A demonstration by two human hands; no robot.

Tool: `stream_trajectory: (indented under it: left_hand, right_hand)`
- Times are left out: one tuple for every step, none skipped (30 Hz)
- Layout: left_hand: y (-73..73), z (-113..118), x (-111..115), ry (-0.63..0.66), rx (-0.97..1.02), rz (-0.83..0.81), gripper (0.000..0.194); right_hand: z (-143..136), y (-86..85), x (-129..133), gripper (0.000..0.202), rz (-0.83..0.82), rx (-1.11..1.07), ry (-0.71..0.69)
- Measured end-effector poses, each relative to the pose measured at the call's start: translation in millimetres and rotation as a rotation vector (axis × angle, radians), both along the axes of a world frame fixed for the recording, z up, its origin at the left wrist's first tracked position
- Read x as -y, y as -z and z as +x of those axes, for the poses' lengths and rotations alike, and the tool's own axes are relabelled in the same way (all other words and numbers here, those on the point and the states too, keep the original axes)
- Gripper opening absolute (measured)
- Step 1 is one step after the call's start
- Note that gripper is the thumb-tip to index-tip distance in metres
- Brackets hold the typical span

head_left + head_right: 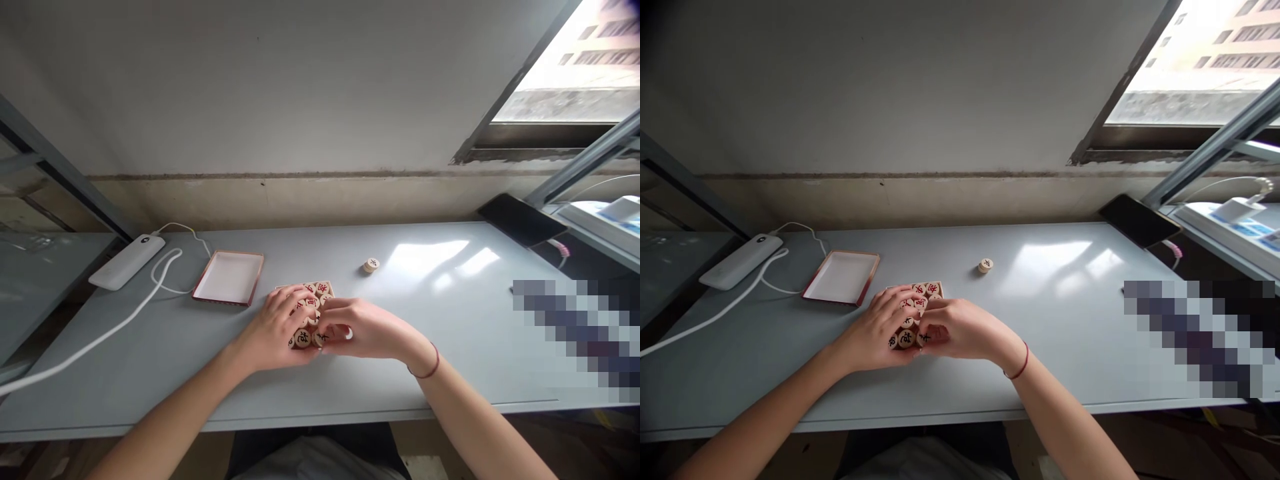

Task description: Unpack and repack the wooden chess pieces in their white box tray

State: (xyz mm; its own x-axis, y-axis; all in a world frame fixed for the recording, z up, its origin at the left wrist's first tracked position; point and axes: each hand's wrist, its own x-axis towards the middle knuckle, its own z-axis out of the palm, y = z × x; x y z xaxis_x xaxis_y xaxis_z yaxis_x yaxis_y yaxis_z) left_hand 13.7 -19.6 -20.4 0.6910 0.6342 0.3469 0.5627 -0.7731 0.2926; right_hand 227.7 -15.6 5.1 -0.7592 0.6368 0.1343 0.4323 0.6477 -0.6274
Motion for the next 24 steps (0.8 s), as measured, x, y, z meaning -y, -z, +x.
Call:
stream_trajectory:
  left_hand:
    - [0.3,-0.4,-0.3,0.002,-0.001,0.001,0.037]
    - [0.5,-0.7,-0.4,0.002,-0.004,0.002,0.039]
    - [0.5,-0.7,-0.3,0.003,-0.008,0.004,0.04]
    - [0.4,-0.5,0.2,0.002,-0.014,0.009,0.039]
    - [0.2,0.1,1.0,0.003,-0.024,0.013,0.037]
    - [0.1,1.1,2.2,0.006,-0.036,0.019,0.035]
    - [0.1,2.6,3.8,0.016,-0.052,0.027,0.034]
    - [0.3,4.5,5.6,0.033,-0.071,0.038,0.033]
    - [0.7,6.7,7.5,0.055,-0.094,0.051,0.033]
    - [1.4,9.0,9.3,0.076,-0.121,0.064,0.032]
    - [2.3,11.4,11.0,0.093,-0.148,0.077,0.031]
    - [3.3,13.6,12.3,0.103,-0.172,0.091,0.029]
    - [4.4,15.4,13.1,0.103,-0.192,0.105,0.026]
    - [5.5,16.7,13.5,0.098,-0.204,0.12,0.023]
    - [6.6,17.6,13.6,0.09,-0.209,0.135,0.02]
    - [7.5,18.0,13.3,0.083,-0.21,0.147,0.019]
    - [8.3,17.9,12.8,0.077,-0.209,0.157,0.018]
    - [9.0,17.6,12.3,0.072,-0.207,0.164,0.018]
    - [9.6,17.1,11.7,0.067,-0.205,0.166,0.019]
    - [9.9,16.6,11.2,0.061,-0.202,0.168,0.019]
    - [9.9,16.1,10.7,0.054,-0.196,0.17,0.018]
    - [9.5,15.6,10.3,0.05,-0.186,0.172,0.018]
    - [8.7,15.2,9.9,0.046,-0.169,0.172,0.018]
    - [7.3,14.7,9.5,0.044,-0.146,0.17,0.02]
  right_hand:
    - [-1.6,0.9,0.4,0.007,0.013,0.008,-0.008]
    - [-2.5,1.2,0.4,0.01,0.02,0.008,-0.014]
    - [-2.6,1.0,-0.1,0.013,0.021,0.001,-0.016]
    - [-1.6,0.5,-1.3,0.015,0.018,-0.016,-0.01]
    - [0.5,0.0,-3.4,0.017,0.015,-0.038,0.015]
    - [4.0,0.0,-6.5,0.019,0.022,-0.061,0.067]
    - [8.7,0.7,-10.5,0.021,0.046,-0.078,0.15]
    - [14.6,2.6,-15.5,0.023,0.093,-0.079,0.266]
    - [21.3,5.6,-21.1,0.025,0.157,-0.061,0.402]
    - [28.5,9.9,-27.2,0.028,0.233,-0.02,0.541]
    - [35.8,15.1,-33.5,0.032,0.311,0.046,0.669]
    - [42.6,21.0,-39.5,0.037,0.364,0.125,0.759]
    - [48.8,27.1,-45.3,0.042,0.386,0.193,0.811]
    - [53.8,33.2,-50.4,0.045,0.391,0.247,0.837]
    - [57.8,38.7,-55.0,0.046,0.38,0.286,0.841]
    - [60.6,43.6,-58.9,0.045,0.357,0.307,0.831]
    - [62.4,47.7,-62.2,0.043,0.325,0.313,0.814]
    - [63.5,50.9,-64.8,0.04,0.288,0.309,0.796]
    - [64.1,53.1,-66.7,0.037,0.251,0.299,0.781]
    - [64.3,54.3,-67.8,0.035,0.219,0.287,0.774]
    - [64.1,54.4,-68.0,0.035,0.195,0.271,0.775]
    - [63.4,53.3,-67.4,0.034,0.178,0.248,0.78]
    - [61.9,51.0,-65.7,0.033,0.161,0.208,0.786]
    - [59.3,47.6,-63.1,0.03,0.134,0.147,0.788]
